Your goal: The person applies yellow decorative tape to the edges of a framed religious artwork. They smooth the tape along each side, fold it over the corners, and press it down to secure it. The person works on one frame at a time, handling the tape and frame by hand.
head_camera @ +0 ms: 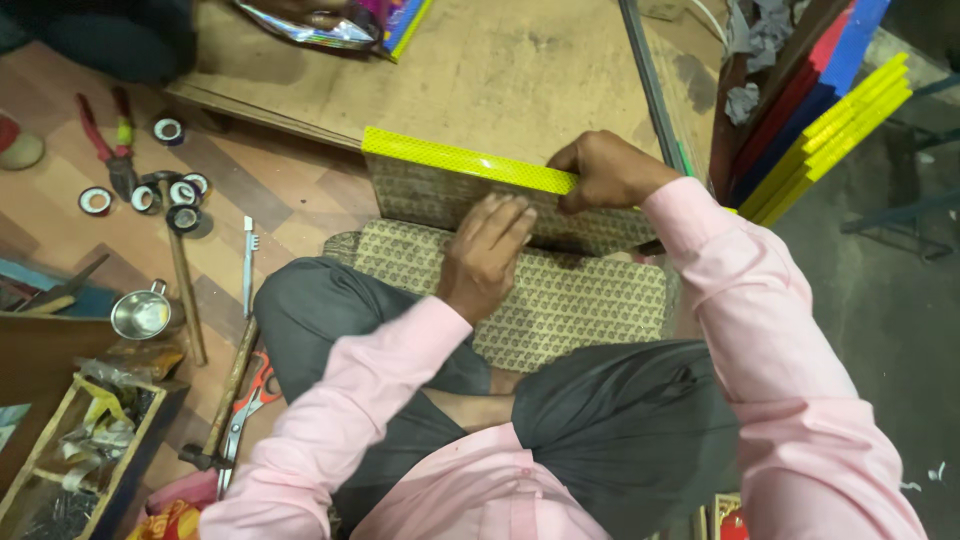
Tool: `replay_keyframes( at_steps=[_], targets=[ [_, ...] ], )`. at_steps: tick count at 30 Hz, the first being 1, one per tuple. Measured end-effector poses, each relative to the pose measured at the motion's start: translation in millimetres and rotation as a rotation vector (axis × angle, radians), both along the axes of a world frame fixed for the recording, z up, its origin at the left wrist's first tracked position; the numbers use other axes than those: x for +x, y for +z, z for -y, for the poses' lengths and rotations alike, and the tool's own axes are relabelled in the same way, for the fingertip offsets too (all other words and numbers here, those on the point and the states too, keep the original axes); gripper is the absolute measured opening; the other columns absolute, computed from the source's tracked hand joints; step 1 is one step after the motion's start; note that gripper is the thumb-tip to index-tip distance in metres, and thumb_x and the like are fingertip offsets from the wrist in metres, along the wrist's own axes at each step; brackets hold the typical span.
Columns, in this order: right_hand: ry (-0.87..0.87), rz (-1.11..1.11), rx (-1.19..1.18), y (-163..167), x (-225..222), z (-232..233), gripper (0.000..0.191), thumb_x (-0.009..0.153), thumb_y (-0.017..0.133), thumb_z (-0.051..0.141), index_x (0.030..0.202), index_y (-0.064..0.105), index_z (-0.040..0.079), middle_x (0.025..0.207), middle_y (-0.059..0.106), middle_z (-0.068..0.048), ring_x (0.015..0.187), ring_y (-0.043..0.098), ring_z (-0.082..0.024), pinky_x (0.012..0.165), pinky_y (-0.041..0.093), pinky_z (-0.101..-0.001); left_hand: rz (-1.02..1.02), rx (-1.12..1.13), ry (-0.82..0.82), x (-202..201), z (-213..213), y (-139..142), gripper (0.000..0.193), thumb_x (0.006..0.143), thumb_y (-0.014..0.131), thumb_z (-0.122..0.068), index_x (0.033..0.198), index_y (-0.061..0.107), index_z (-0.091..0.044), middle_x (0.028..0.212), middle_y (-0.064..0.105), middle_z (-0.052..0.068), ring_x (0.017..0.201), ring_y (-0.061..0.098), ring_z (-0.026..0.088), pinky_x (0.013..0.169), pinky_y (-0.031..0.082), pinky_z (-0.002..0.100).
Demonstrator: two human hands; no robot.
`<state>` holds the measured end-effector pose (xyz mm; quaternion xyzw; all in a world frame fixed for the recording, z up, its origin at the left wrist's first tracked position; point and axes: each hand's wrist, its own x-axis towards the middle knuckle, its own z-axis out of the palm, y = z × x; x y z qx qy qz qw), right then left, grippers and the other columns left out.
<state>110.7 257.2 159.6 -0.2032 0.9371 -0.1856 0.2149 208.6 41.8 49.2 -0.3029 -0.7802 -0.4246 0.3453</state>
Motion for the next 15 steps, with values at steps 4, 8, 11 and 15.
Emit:
replay_keyframes(
  at_steps=[4,8,11,15],
  targets=[
    [0.042,-0.073,-0.082,-6,1,-5,0.050,0.063,0.084,0.014,0.110,0.076,0.003,0.089,0.078,-0.015,0.076,0.073,-0.023,0.073,0.057,-0.0350,-0.118,-0.218,-0.084,-28,7,39,0.039,0.088,0.062,0.004,0.128,0.064,0.007,0.130,0.063,0.021,0.125,0.061,0.038,0.114,0.047,0.050],
    [-0.017,-0.121,-0.148,-7,5,-9,0.056,0.065,0.085,0.018,0.117,0.074,0.002,0.097,0.077,-0.017,0.084,0.075,-0.026,0.079,0.058,-0.0355,-0.103,-0.270,-0.117,-42,4,47,0.038,0.089,0.062,0.000,0.126,0.064,0.007,0.129,0.063,0.021,0.125,0.060,0.038,0.114,0.046,0.050],
    [-0.070,-0.353,-0.144,-9,22,-6,0.068,0.068,0.088,0.023,0.128,0.067,0.000,0.114,0.073,-0.021,0.102,0.072,-0.032,0.091,0.055,-0.0406,-0.058,-0.271,-0.115,-42,1,42,0.041,0.087,0.061,0.003,0.127,0.064,0.006,0.131,0.062,0.019,0.127,0.059,0.038,0.116,0.045,0.050],
    [0.009,-0.962,-0.078,-35,86,12,0.067,0.082,0.086,0.018,0.140,0.059,-0.003,0.140,0.061,-0.021,0.132,0.057,-0.038,0.115,0.043,-0.0498,-0.079,-0.297,-0.093,-40,3,35,0.046,0.086,0.058,0.006,0.132,0.064,0.005,0.138,0.062,0.019,0.133,0.057,0.036,0.118,0.043,0.049]
  ],
)
